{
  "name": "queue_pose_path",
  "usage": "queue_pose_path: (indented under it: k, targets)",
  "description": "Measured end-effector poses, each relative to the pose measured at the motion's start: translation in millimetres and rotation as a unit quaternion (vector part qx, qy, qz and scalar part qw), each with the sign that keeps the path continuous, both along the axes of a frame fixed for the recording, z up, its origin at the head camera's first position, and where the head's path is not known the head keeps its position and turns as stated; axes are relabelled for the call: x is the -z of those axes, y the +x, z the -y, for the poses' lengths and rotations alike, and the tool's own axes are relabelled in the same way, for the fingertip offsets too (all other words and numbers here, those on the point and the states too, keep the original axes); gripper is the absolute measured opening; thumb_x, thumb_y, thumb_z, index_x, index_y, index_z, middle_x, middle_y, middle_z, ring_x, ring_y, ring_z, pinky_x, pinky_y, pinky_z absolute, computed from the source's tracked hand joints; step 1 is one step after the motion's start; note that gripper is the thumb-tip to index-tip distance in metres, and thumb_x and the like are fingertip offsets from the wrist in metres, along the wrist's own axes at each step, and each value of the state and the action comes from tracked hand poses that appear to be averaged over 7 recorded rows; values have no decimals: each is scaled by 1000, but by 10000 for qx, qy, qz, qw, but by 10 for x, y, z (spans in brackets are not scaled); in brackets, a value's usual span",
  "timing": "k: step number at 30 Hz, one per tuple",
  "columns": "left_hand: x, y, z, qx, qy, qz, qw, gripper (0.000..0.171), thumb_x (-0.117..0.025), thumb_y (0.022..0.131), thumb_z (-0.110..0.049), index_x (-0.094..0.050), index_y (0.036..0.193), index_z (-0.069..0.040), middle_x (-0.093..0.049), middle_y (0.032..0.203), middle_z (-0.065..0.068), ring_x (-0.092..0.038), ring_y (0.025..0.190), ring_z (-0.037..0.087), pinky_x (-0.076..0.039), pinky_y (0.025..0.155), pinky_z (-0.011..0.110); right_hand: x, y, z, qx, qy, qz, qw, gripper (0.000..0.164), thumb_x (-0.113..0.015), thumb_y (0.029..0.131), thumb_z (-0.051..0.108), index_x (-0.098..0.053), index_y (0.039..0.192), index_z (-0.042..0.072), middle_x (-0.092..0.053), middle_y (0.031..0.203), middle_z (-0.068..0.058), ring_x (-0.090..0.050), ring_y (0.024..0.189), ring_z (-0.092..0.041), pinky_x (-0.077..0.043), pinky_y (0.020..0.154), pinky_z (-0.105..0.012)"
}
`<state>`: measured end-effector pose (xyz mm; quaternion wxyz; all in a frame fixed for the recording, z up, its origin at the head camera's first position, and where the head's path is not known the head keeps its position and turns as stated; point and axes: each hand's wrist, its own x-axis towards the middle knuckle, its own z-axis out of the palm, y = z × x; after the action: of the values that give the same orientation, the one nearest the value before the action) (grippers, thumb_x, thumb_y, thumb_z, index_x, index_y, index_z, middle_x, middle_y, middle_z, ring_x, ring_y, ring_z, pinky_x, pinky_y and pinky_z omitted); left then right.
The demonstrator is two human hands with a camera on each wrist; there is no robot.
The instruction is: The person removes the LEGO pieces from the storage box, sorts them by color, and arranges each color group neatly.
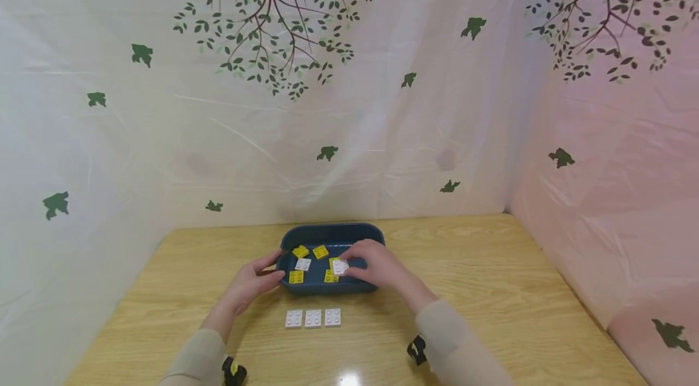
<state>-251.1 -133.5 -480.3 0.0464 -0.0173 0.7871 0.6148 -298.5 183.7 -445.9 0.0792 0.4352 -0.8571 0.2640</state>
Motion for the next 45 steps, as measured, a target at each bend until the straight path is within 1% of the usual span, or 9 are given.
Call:
queue_pose_path:
  k: [8, 17, 23, 26, 29, 33, 39, 43, 45]
  targets:
    - [7, -27, 16, -4, -61, -25, 10000, 60, -74, 90, -15, -52, 145, -13, -45, 150, 17, -58, 120, 34, -54, 93, 40, -36, 141, -94, 222, 31, 331, 9992, 26, -77, 87, 24, -74, 112, 15, -70, 109, 4, -61, 104, -16, -52, 92, -40]
    - [12, -51, 25, 58, -99, -46, 9999, 61, -75, 90, -16, -51, 145, -11, -45, 150, 17, -57, 120, 35, -54, 93, 39, -9, 270, -184, 64, -271, -90, 9996, 25, -80, 84, 19, -74, 108, 11, -71, 104, 2, -63, 98, -17, -54, 87, -38]
    - [8, -52, 29, 116, -77, -60, 9999, 60, -74, 91, -15, -50, 146, -10, -44, 150, 18, -57, 120, 35, -54, 93, 39, 50, 340, -250, 156, -422, -195, 9988, 25, -80, 83, 17, -74, 106, 11, -71, 103, 2, -63, 96, -16, -54, 84, -37]
    - [-2, -52, 26, 108, -40, -56, 9999, 60, -74, 90, -14, -51, 145, -10, -44, 150, 18, -58, 119, 35, -54, 93, 40, 62, 378, -263, 123, -536, -261, 9981, 26, -80, 82, 17, -74, 106, 11, -71, 102, 2, -63, 94, -14, -54, 82, -36]
    - [-6, -57, 26, 115, -38, -93, 9999, 59, -74, 90, -13, -51, 145, -10, -44, 149, 19, -58, 118, 35, -55, 92, 41, 84, 418, -270, 30, -614, -288, 9977, 25, -81, 81, 16, -74, 104, 9, -71, 99, 2, -62, 89, -12, -55, 78, -33]
    - [-9, -64, 33, 128, -16, -103, 9999, 59, -73, 91, -13, -51, 145, -10, -44, 150, 19, -58, 119, 35, -55, 92, 40, 137, 459, -273, -5, -487, -273, 9984, 25, -81, 82, 17, -74, 104, 9, -71, 99, 2, -62, 90, -12, -55, 78, -31]
    - [-5, -77, 42, 189, -40, -98, 9998, 59, -72, 92, -13, -50, 146, -10, -45, 150, 18, -57, 120, 36, -55, 92, 39, 200, 517, -272, 100, -216, -85, 9997, 23, -79, 84, 20, -74, 105, 12, -70, 103, 4, -63, 96, -15, -55, 85, -36]
    - [-6, -78, 45, 185, -10, -100, 9998, 59, -72, 92, -13, -49, 146, -10, -44, 150, 19, -58, 119, 36, -55, 92, 40, 230, 545, -263, 162, -145, 43, 9998, 23, -79, 85, 22, -74, 105, 13, -70, 103, 4, -63, 97, -15, -54, 86, -37]
    - [-5, -79, 47, 174, 11, -115, 9998, 59, -72, 92, -12, -49, 146, -9, -44, 150, 19, -58, 119, 36, -55, 92, 40, 252, 551, -252, 155, -165, 11, 9997, 23, -79, 84, 21, -74, 105, 13, -70, 102, 4, -63, 96, -15, -55, 85, -37]
